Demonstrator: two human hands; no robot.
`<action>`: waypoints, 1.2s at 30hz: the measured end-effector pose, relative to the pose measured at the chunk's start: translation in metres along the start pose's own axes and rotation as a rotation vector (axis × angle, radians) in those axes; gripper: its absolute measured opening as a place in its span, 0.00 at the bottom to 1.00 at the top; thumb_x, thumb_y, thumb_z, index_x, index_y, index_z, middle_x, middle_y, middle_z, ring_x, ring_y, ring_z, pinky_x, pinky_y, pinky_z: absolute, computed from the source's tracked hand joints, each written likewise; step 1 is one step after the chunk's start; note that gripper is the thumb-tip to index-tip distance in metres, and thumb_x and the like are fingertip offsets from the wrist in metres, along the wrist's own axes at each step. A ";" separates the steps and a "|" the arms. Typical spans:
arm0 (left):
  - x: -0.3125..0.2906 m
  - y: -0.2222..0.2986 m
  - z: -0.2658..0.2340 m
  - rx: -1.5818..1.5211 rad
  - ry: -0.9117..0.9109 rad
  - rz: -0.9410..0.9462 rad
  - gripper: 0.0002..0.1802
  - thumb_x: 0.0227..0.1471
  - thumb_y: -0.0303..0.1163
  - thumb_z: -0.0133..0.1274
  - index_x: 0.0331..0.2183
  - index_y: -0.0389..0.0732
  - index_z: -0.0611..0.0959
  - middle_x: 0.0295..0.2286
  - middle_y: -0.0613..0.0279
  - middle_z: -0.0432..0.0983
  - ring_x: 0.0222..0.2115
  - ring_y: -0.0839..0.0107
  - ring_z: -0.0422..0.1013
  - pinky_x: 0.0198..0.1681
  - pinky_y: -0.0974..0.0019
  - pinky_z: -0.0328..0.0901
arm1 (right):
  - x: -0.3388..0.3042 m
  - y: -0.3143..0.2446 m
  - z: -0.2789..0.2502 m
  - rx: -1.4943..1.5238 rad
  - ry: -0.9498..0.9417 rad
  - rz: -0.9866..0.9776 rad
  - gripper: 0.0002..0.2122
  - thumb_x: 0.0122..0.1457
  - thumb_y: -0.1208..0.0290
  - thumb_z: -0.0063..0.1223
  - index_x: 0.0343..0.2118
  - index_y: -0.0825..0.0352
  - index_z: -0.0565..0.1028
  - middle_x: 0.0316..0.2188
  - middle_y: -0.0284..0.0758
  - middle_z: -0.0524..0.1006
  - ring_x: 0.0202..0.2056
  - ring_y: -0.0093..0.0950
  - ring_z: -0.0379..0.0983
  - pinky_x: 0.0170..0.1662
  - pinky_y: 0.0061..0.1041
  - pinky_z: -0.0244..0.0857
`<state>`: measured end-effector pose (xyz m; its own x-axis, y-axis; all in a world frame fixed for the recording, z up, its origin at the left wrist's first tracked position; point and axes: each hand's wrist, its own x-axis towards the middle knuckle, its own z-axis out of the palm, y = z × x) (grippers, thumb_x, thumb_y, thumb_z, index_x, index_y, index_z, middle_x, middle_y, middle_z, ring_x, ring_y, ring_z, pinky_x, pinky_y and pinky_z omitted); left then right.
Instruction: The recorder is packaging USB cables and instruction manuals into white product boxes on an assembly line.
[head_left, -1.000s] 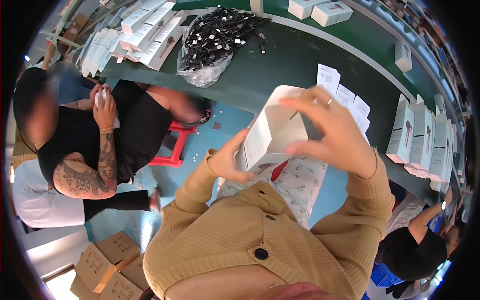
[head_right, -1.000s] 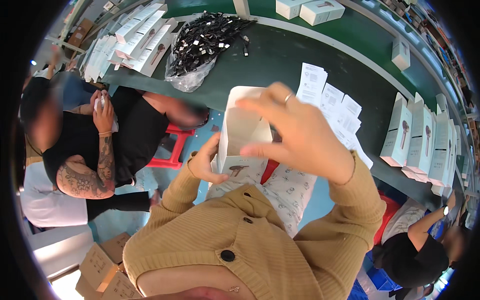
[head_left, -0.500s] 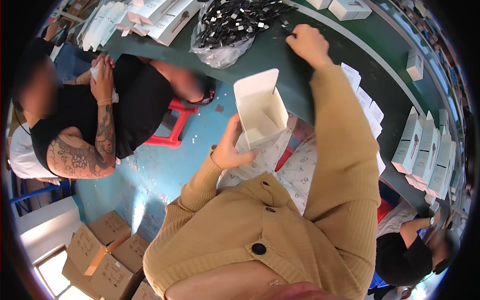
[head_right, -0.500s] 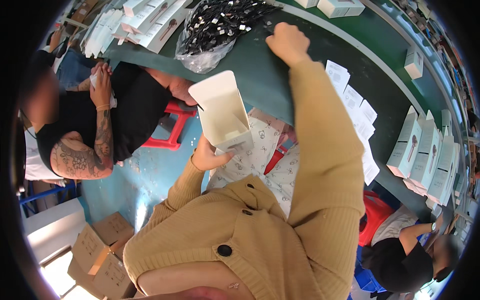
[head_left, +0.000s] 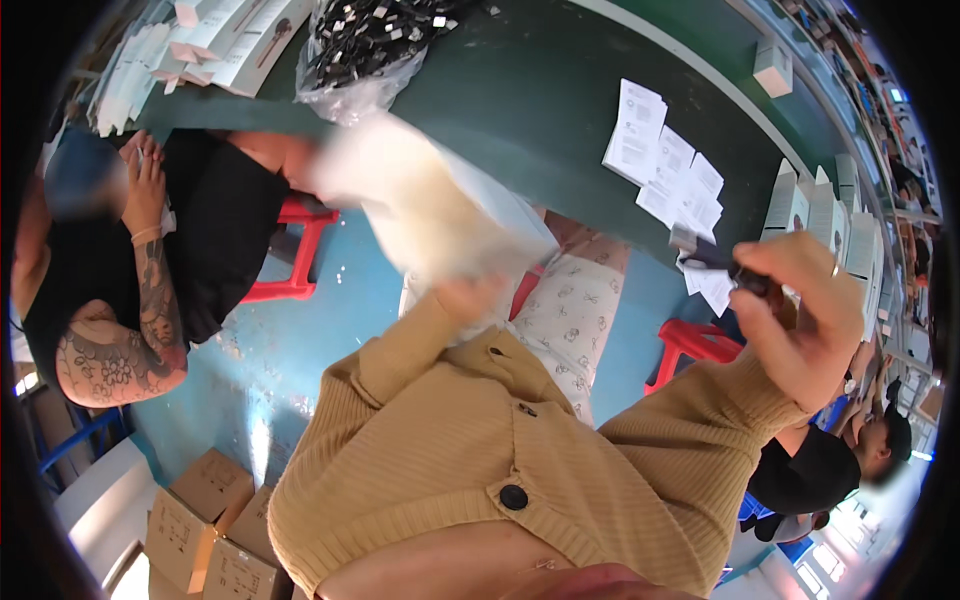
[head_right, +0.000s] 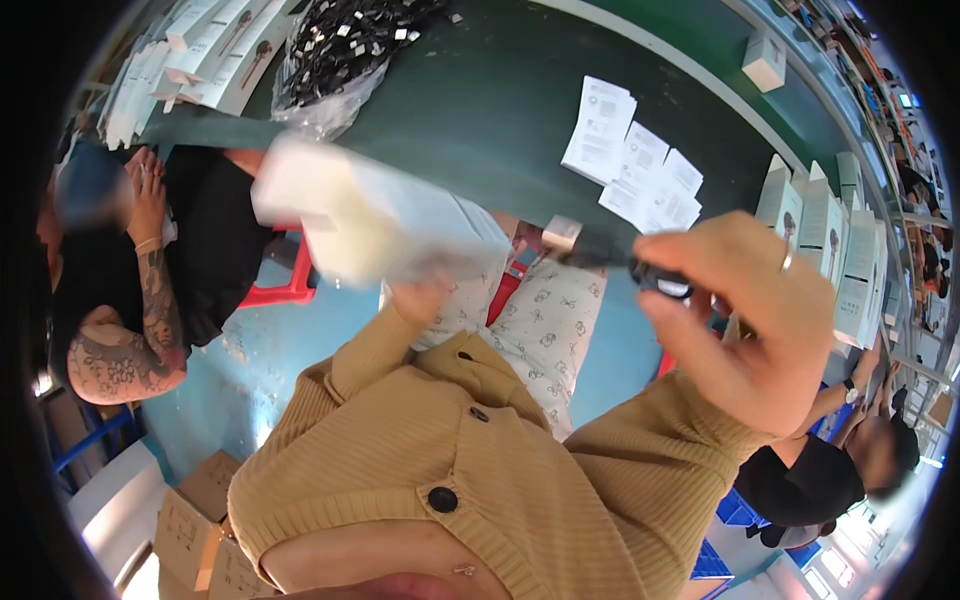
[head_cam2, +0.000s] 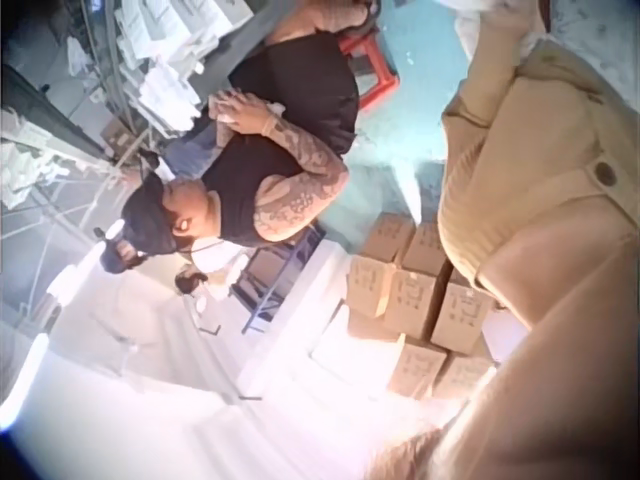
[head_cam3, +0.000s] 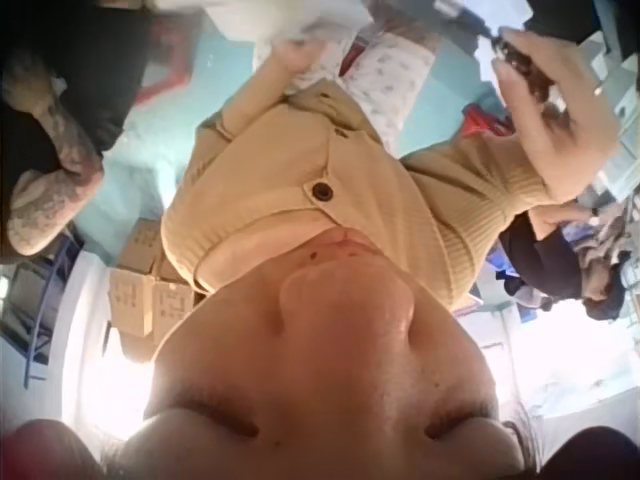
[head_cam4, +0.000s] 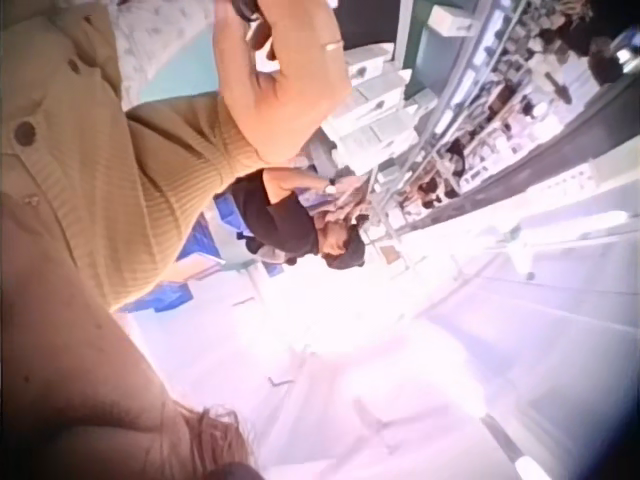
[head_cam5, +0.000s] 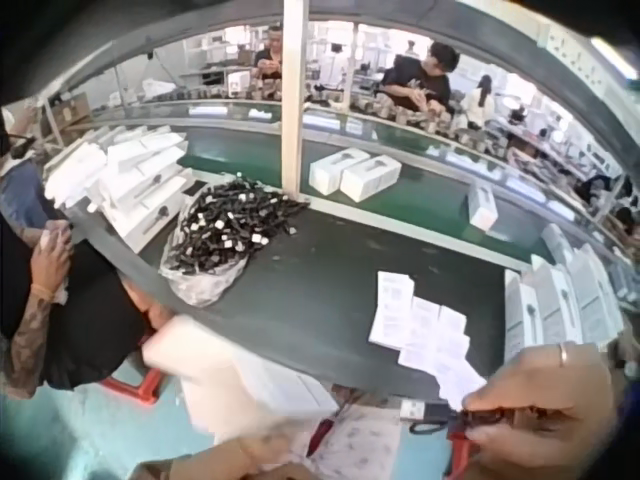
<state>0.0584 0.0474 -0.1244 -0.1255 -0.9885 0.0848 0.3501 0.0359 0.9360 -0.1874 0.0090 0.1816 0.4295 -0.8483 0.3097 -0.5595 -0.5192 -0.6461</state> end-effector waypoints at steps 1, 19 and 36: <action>-0.007 -0.053 -0.002 0.196 0.008 0.123 0.25 0.42 0.25 0.52 0.46 0.35 0.71 0.38 0.55 0.75 0.42 0.64 0.72 0.47 0.60 0.66 | 0.001 0.002 -0.001 -0.002 -0.086 -0.046 0.13 0.37 0.84 0.60 0.31 0.73 0.78 0.23 0.38 0.76 0.20 0.23 0.68 0.20 0.17 0.57; 0.002 -0.027 0.054 0.142 -0.239 0.441 0.52 0.30 0.27 0.66 0.57 0.44 0.56 0.53 0.43 0.59 0.53 0.52 0.59 0.55 0.51 0.55 | -0.013 0.020 0.049 -0.329 -0.263 -0.323 0.14 0.40 0.71 0.61 0.32 0.69 0.76 0.18 0.31 0.63 0.14 0.24 0.61 0.14 0.23 0.53; 0.054 0.080 0.121 -0.192 -0.331 -0.252 0.53 0.47 0.47 0.60 0.60 0.40 0.43 0.56 0.51 0.54 0.57 0.59 0.56 0.57 0.56 0.56 | -0.076 0.057 0.095 -0.188 0.151 0.173 0.39 0.40 0.67 0.64 0.59 0.53 0.60 0.54 0.51 0.61 0.42 0.47 0.70 0.39 0.34 0.69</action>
<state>-0.0320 0.0148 -0.0033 -0.5080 -0.8613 -0.0034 0.4322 -0.2584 0.8640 -0.1841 0.0535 0.0551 0.2139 -0.9244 0.3160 -0.7430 -0.3639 -0.5617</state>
